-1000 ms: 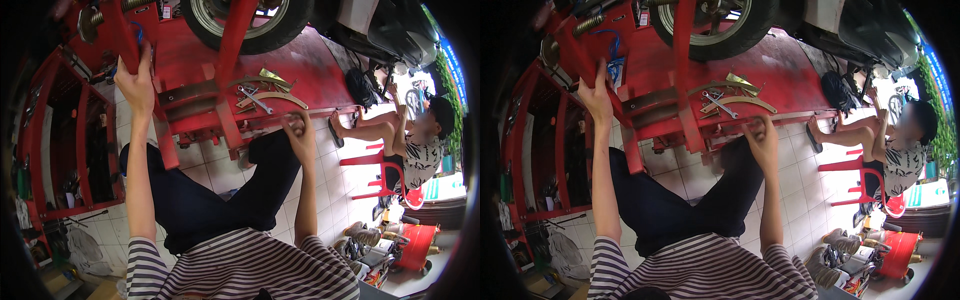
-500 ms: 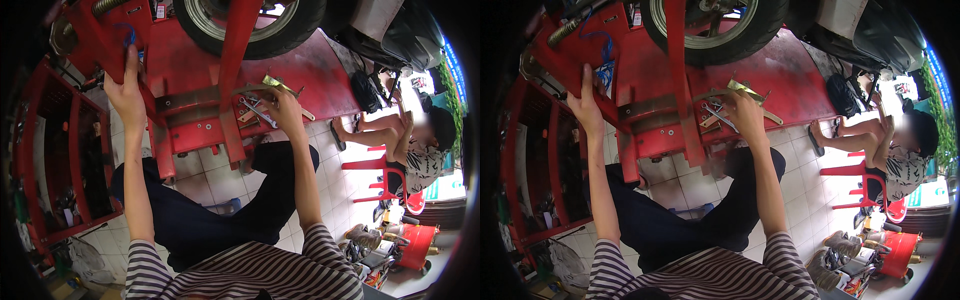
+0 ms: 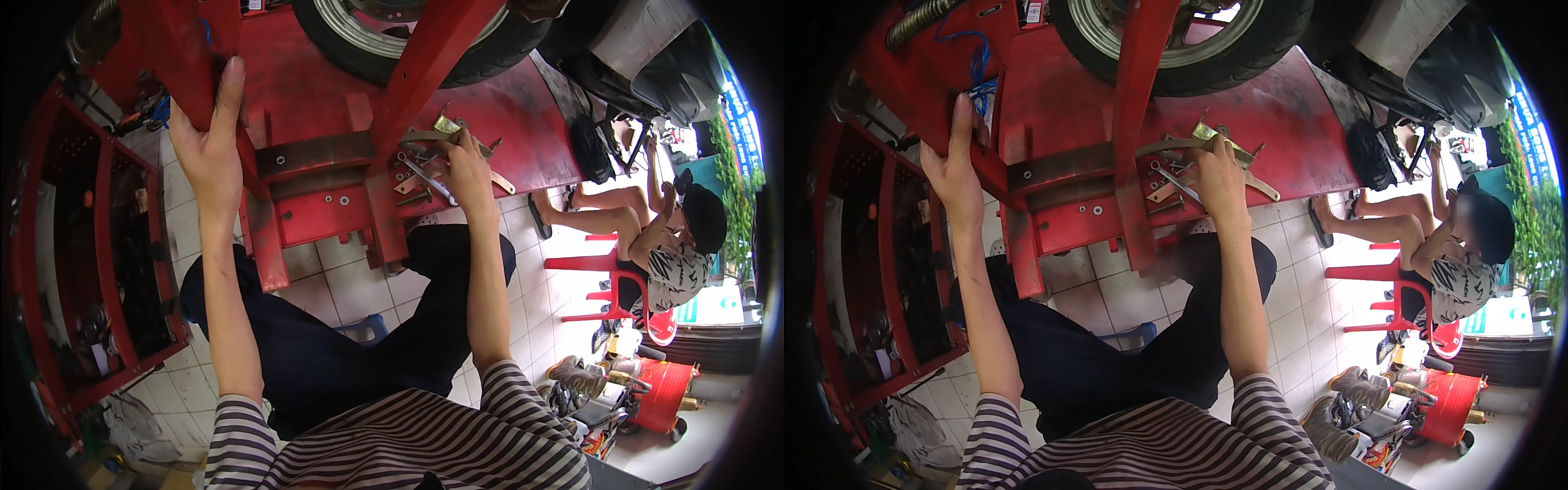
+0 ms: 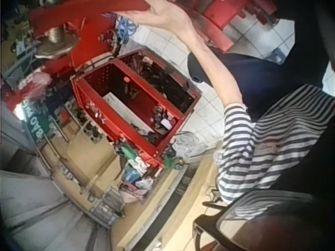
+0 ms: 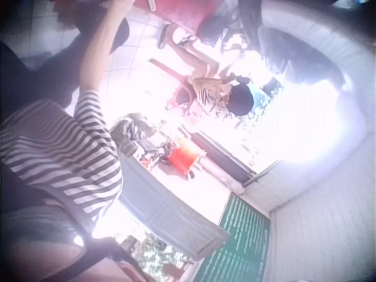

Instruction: The person assembles a red metal motorcycle lift stand by threading a large bolt through the frame and then using a wrench to attach a curved metal bracket with smaller nuts and bolts.

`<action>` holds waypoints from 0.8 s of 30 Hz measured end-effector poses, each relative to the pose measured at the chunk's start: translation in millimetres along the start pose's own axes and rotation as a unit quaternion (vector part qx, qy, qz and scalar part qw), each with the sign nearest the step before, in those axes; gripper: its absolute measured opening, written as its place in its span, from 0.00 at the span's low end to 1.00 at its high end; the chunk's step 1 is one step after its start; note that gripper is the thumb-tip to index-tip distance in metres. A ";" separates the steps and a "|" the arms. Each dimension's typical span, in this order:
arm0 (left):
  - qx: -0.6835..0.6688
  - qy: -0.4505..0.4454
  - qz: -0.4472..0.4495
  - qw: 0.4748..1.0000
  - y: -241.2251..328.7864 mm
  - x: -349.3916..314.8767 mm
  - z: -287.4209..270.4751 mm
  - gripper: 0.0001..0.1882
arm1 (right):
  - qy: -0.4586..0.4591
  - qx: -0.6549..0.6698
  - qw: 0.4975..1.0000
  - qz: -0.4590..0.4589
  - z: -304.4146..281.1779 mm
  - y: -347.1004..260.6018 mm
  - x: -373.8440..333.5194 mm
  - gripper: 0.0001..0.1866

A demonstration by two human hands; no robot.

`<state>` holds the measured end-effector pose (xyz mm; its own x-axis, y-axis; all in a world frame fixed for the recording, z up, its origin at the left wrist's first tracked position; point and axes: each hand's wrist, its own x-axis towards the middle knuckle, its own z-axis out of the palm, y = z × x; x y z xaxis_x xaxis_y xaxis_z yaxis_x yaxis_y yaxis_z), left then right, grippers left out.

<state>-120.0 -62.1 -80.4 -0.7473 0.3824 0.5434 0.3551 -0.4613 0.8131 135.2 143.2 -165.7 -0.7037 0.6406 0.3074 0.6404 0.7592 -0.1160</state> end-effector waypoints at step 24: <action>0.178 0.119 0.210 0.954 -0.7 -14.8 1.3 0.34 | 0.313 0.329 0.875 -0.166 -54.8 -78.8 -3.2 0.11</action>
<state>-108.4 -66.3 -88.7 -0.5891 0.0123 0.8080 0.7874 -0.2163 0.5773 103.9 75.0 -105.8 -0.3782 0.3393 0.8613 -0.0292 0.9256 -0.3775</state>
